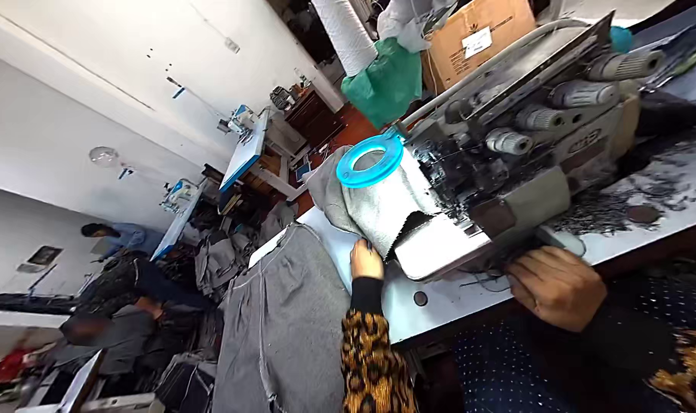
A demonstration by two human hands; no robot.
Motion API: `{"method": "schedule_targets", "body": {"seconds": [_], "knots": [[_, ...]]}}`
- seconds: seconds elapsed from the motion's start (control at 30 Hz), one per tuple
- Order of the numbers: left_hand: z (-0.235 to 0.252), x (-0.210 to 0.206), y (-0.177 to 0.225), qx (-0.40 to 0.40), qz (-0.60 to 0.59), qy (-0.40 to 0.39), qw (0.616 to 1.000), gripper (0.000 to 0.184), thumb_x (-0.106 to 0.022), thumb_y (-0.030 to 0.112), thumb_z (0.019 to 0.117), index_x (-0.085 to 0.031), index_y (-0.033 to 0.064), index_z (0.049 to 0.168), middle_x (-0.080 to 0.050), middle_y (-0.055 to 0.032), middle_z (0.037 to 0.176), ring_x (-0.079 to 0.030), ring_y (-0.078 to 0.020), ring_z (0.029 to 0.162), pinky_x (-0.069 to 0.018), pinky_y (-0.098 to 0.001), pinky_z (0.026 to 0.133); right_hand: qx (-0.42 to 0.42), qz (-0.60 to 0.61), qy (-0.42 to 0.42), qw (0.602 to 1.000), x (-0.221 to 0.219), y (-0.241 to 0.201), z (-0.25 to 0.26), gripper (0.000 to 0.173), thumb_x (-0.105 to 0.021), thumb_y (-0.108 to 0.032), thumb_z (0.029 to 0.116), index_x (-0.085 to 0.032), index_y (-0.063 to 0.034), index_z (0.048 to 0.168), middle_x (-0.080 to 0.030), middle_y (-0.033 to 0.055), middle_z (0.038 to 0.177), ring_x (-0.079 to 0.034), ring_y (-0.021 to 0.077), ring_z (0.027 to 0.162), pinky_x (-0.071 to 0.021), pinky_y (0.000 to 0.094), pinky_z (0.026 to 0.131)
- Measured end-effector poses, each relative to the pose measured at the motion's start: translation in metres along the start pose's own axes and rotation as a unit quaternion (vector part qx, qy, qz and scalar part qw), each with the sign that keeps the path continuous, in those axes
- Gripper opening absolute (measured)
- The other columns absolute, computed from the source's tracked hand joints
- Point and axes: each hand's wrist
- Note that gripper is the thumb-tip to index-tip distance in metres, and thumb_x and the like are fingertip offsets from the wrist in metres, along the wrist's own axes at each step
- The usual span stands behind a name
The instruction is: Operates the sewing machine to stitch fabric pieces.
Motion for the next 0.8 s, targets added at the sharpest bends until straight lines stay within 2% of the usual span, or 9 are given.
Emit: {"method": "schedule_targets", "body": {"seconds": [0.07,0.17,0.23,0.33,0.43,0.5,0.57,0.7,0.8], "knots": [[-0.043,0.013,-0.016,0.042,0.128,-0.006,0.991,0.051,-0.061,0.030,0.1011,-0.057,0.0015,0.143,-0.051,-0.0240,0.150,-0.039,-0.0429,0.145,-0.0285,-0.0607,0.118,0.003,-0.002,-0.001,1.000,0.002,0.000,0.001,0.049,-0.037,-0.027,0.1025,-0.069,-0.0020,0.076,-0.070,0.0144,0.074,-0.070,0.0314,0.073,-0.0543,0.0477,0.075],[-0.099,0.016,-0.039,0.104,0.211,0.013,0.972,0.063,-0.067,0.005,0.0890,-0.050,0.0039,0.150,-0.039,-0.0171,0.161,-0.026,-0.0454,0.151,-0.0269,-0.0635,0.117,0.013,-0.010,0.002,1.000,0.003,0.000,0.004,0.051,-0.035,-0.027,0.1030,-0.065,-0.0017,0.072,-0.069,0.0147,0.070,-0.069,0.0321,0.070,-0.0538,0.0476,0.071],[-0.117,0.024,-0.044,0.124,0.225,0.023,0.966,0.059,-0.064,-0.001,0.0886,-0.054,0.0054,0.147,-0.045,-0.0133,0.158,-0.039,-0.0424,0.145,-0.0391,-0.0555,0.112,0.016,-0.005,-0.001,1.000,0.003,0.001,0.005,0.050,-0.036,-0.026,0.1022,-0.066,-0.0003,0.072,-0.069,0.0158,0.071,-0.069,0.0334,0.071,-0.0537,0.0484,0.071],[-0.114,0.055,-0.039,0.179,0.206,-0.013,0.962,0.039,-0.058,0.006,0.0965,-0.061,0.0035,0.135,-0.062,-0.0194,0.137,-0.058,-0.0392,0.128,-0.0496,-0.0535,0.102,0.024,-0.002,-0.009,1.000,0.004,0.002,0.006,0.051,-0.035,-0.027,0.1027,-0.066,0.0006,0.073,-0.070,0.0170,0.072,-0.070,0.0346,0.072,-0.0536,0.0494,0.071],[-0.098,0.079,-0.063,0.154,0.104,-0.019,0.982,0.032,-0.059,0.008,0.0970,-0.063,0.0012,0.128,-0.072,-0.0198,0.110,-0.069,-0.0351,0.105,-0.0534,-0.0549,0.093,0.032,0.005,-0.015,0.999,0.005,0.005,0.007,0.052,-0.033,-0.026,0.1034,-0.066,-0.0005,0.073,-0.069,0.0159,0.071,-0.070,0.0340,0.072,-0.0534,0.0491,0.072],[-0.091,0.094,-0.091,0.090,-0.079,0.067,0.991,0.032,-0.059,-0.001,0.0960,-0.058,-0.0110,0.126,-0.068,-0.0235,0.100,-0.067,-0.0284,0.089,-0.0539,-0.0451,0.086,0.014,0.036,-0.024,0.999,0.008,0.007,0.007,0.049,-0.036,-0.028,0.1024,-0.069,-0.0018,0.076,-0.071,0.0147,0.075,-0.071,0.0338,0.076,-0.0540,0.0502,0.077],[-0.096,0.121,-0.097,0.065,-0.258,0.205,0.942,0.029,-0.052,-0.004,0.0993,-0.051,-0.0163,0.125,-0.062,-0.0221,0.104,-0.061,-0.0171,0.087,-0.0517,-0.0328,0.083,-0.053,0.111,-0.037,0.992,0.015,0.003,0.008,0.044,-0.043,-0.031,0.0967,-0.075,-0.0028,0.086,-0.074,0.0145,0.088,-0.072,0.0354,0.090,-0.0535,0.0539,0.087],[-0.130,0.166,-0.074,-0.069,-0.381,0.386,0.837,0.008,-0.045,-0.003,0.0992,-0.049,-0.0024,0.105,-0.054,0.0049,0.086,-0.057,0.0052,0.074,-0.0522,-0.0146,0.072,-0.181,0.303,-0.122,0.928,0.046,-0.031,0.029,0.049,-0.050,-0.050,0.0944,-0.076,-0.0107,0.108,-0.073,0.0063,0.110,-0.066,0.0240,0.111,-0.0520,0.0468,0.097],[-0.182,0.158,-0.027,-0.248,-0.346,0.293,0.856,0.014,-0.051,0.003,0.0960,-0.057,0.0148,0.093,-0.061,0.0176,0.085,-0.060,0.0089,0.081,-0.0526,-0.0134,0.075,-0.218,0.533,-0.256,0.776,0.077,-0.066,0.061,0.068,-0.046,-0.068,0.0977,-0.068,-0.0113,0.128,-0.070,0.0022,0.125,-0.066,0.0113,0.114,-0.0556,0.0337,0.096]]}}
Point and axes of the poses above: each hand's wrist, its own z-axis towards the middle knuckle, its own x-axis out of the back of the hand, y = z × x
